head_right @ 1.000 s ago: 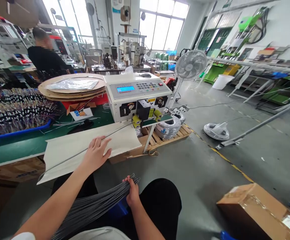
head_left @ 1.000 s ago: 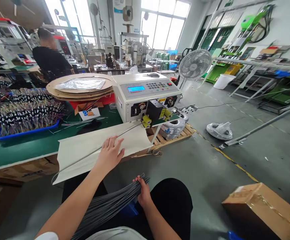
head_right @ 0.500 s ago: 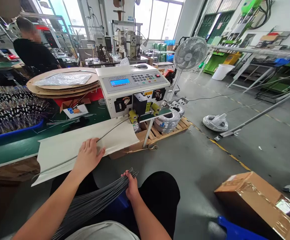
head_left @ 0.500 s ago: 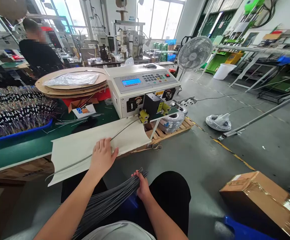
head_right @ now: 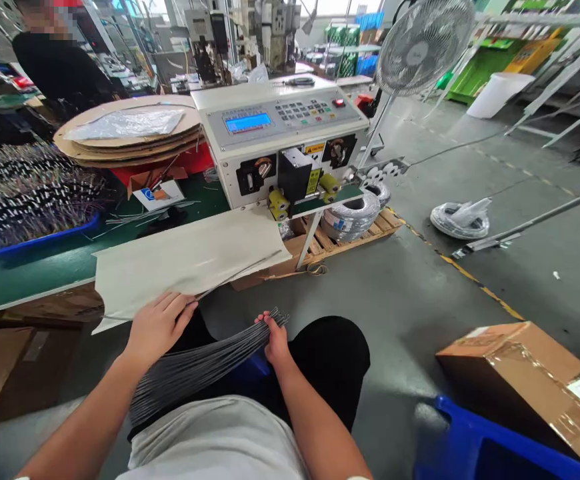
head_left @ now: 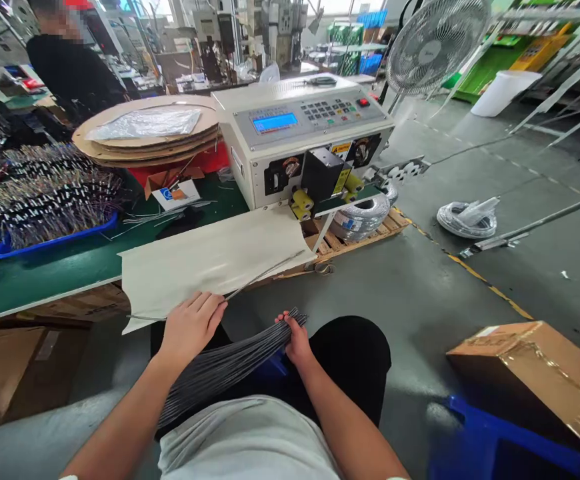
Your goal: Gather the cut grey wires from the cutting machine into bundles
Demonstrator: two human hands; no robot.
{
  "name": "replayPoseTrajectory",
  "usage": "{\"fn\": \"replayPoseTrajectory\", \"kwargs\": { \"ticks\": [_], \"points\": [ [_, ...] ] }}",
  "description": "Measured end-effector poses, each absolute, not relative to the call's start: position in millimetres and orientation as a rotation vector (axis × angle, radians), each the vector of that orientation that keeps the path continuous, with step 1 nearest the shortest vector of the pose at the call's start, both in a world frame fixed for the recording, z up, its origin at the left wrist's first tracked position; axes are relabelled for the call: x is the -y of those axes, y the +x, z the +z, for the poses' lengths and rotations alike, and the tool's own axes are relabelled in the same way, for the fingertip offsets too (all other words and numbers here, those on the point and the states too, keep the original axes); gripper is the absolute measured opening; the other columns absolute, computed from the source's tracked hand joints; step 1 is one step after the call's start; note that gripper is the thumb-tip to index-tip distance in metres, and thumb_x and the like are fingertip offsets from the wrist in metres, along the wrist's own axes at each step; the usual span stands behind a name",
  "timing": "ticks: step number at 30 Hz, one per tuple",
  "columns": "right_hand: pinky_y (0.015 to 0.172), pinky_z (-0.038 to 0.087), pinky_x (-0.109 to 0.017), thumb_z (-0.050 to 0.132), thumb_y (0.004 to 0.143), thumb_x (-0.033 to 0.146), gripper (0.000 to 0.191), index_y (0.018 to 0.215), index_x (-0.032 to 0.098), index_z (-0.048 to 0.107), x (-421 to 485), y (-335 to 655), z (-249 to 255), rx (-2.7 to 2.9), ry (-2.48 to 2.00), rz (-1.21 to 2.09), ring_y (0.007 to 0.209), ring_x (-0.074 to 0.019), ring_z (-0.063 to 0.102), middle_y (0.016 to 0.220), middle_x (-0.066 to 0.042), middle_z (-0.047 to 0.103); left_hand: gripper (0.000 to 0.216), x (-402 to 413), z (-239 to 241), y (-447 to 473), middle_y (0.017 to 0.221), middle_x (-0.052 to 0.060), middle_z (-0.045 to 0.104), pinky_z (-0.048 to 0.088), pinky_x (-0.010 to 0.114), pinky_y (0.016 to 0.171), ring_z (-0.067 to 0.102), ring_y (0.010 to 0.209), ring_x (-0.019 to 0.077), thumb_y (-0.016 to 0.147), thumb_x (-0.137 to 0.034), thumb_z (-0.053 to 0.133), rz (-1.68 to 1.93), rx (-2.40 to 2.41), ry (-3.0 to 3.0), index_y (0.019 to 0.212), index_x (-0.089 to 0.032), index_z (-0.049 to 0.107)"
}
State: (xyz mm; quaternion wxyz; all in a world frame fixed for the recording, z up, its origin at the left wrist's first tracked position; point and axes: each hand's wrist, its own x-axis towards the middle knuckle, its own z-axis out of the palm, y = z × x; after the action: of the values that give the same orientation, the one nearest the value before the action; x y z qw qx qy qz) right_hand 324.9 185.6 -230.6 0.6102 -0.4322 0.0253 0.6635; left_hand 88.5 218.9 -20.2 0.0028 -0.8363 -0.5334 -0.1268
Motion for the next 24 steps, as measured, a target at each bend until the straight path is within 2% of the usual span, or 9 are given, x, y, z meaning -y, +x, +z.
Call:
{"fn": "replayPoseTrajectory", "kwargs": {
  "ticks": [3, 9, 14, 24],
  "points": [
    [0.074, 0.056, -0.031, 0.085, 0.062, 0.026, 0.03, 0.087, 0.019, 0.07, -186, 324, -226, -0.085, -0.988, 1.539, 0.076, -0.0181, 0.07, 0.076, 0.0, 0.072, 0.026, -184, -35, 85, 0.09, 0.002, 0.069, 0.044, 0.03, 0.076, 0.062, 0.086, 0.0173, 0.102, -0.035, 0.039, -0.278, 1.651, -2.74, 0.099, -0.024, 0.063],
    [0.077, 0.055, -0.032, 0.078, 0.067, 0.022, 0.026, 0.091, 0.021, 0.068, -183, 324, -223, -0.069, -0.974, 1.569, 0.078, -0.017, 0.069, 0.085, 0.0, 0.074, 0.031, -140, -77, 94, 0.087, 0.002, 0.069, 0.042, 0.029, 0.071, 0.062, 0.087, 0.0175, 0.103, -0.035, 0.036, 0.15, 1.87, -2.865, 0.094, -0.024, 0.064],
    [0.081, 0.055, -0.032, 0.074, 0.071, 0.021, 0.02, 0.089, 0.022, 0.067, -179, 325, -223, -0.036, -0.921, 1.581, 0.08, -0.0166, 0.068, 0.082, 0.002, 0.072, 0.033, -132, -84, 94, 0.096, 0.002, 0.071, 0.041, 0.029, 0.07, 0.064, 0.091, 0.0172, 0.103, -0.037, 0.035, 0.196, 2.102, -2.803, 0.096, -0.024, 0.065],
    [0.085, 0.055, -0.036, 0.074, 0.068, 0.021, 0.023, 0.09, 0.023, 0.068, -178, 329, -218, -0.022, -0.879, 1.628, 0.087, -0.0201, 0.069, 0.085, 0.001, 0.072, 0.026, -131, -98, 89, 0.091, 0.002, 0.07, 0.033, 0.028, 0.063, 0.064, 0.086, 0.0176, 0.101, -0.036, 0.04, 0.301, 2.208, -2.658, 0.091, -0.023, 0.061]
  ]
}}
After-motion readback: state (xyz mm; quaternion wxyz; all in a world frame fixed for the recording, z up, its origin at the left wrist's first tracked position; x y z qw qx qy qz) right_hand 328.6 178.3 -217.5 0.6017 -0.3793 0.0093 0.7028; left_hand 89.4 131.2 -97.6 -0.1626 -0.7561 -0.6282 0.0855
